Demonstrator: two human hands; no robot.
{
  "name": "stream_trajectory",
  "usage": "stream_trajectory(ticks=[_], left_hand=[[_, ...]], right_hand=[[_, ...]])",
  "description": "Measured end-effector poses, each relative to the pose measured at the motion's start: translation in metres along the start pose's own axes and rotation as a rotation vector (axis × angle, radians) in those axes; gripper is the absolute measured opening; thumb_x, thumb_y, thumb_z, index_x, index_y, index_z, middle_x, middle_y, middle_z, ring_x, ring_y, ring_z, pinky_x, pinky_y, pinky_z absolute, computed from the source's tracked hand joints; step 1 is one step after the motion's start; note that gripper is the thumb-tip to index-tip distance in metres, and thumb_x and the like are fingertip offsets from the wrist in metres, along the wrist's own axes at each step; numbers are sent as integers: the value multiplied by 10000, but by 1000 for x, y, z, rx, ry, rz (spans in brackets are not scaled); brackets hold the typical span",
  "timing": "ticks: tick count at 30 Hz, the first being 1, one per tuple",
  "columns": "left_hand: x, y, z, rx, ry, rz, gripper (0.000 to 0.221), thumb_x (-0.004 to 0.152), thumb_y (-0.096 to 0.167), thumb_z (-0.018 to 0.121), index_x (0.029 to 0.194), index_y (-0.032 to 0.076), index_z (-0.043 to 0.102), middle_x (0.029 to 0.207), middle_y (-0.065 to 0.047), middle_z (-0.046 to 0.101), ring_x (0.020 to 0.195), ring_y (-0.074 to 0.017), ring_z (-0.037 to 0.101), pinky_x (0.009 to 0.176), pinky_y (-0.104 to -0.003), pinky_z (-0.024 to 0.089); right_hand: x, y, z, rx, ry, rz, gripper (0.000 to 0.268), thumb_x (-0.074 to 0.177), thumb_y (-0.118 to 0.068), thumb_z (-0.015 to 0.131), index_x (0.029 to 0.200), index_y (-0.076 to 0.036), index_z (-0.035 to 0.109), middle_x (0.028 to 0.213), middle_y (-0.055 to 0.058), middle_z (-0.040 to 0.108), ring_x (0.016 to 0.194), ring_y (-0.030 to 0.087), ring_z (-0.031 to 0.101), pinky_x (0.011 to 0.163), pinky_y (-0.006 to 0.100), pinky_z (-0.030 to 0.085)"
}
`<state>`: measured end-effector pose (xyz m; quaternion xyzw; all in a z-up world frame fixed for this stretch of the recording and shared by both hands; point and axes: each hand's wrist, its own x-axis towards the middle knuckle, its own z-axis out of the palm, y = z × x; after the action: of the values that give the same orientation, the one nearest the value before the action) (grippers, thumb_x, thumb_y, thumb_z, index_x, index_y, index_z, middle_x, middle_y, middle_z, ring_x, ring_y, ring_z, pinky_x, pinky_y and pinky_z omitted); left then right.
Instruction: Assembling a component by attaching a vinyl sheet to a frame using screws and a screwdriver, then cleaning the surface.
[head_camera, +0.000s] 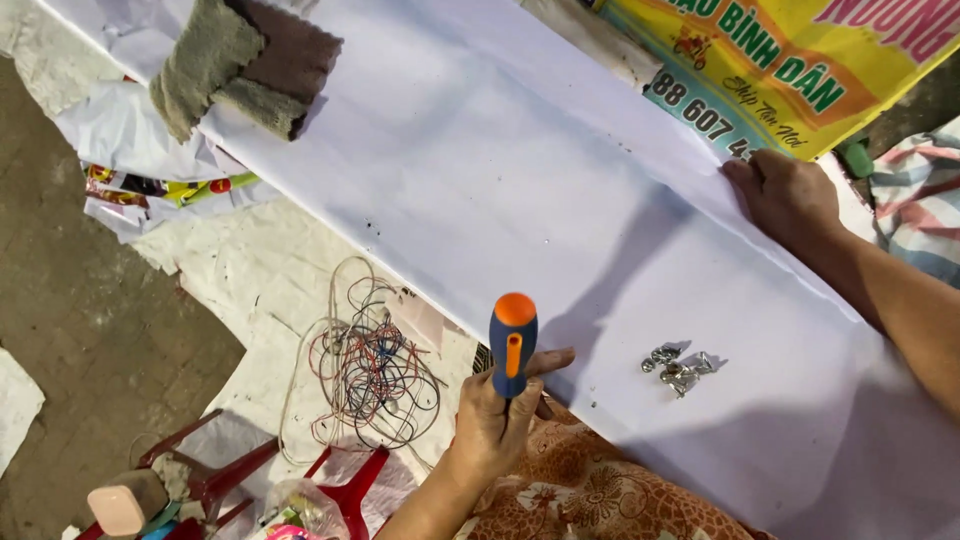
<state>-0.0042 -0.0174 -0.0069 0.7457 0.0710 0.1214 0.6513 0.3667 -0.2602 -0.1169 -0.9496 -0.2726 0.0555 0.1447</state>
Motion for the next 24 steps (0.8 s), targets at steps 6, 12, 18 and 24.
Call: stream_trajectory(ticks=[6,12,18,24], left_hand=[[-4,2,1,-56,36,43,216,1052,150,511,1261,153,567,1265,-176,713,649,-140,709,504,-249,629],[-6,1,-13,-140,20,158,245,966,-75,570,1187,28,598,1246,-221,701,712,-206,716,591,-313,633],[-10,-7,-1,-129,58,107,145,1005,70,558,1115,50,652,1101,-174,757,728,-196,727,722,-347,681],[-11,-9,7,-181,89,43,205,1066,315,509,1105,189,666,1154,-80,749,1006,-222,750,895,-402,663]], right_hand=[[-7,4,0,-46,-35,1,452,1204,-378,597,952,-12,679,740,181,675,543,359,610,517,459,480],[9,2,17,-155,-21,25,520,1132,-463,555,860,-33,663,732,194,686,648,421,634,624,490,489],[-5,-2,6,-77,-26,16,444,1112,-392,573,901,-26,709,770,205,703,672,445,634,625,506,489],[-5,-7,-4,10,-76,-12,458,1155,-360,589,912,16,685,748,214,679,596,410,625,576,497,490]])
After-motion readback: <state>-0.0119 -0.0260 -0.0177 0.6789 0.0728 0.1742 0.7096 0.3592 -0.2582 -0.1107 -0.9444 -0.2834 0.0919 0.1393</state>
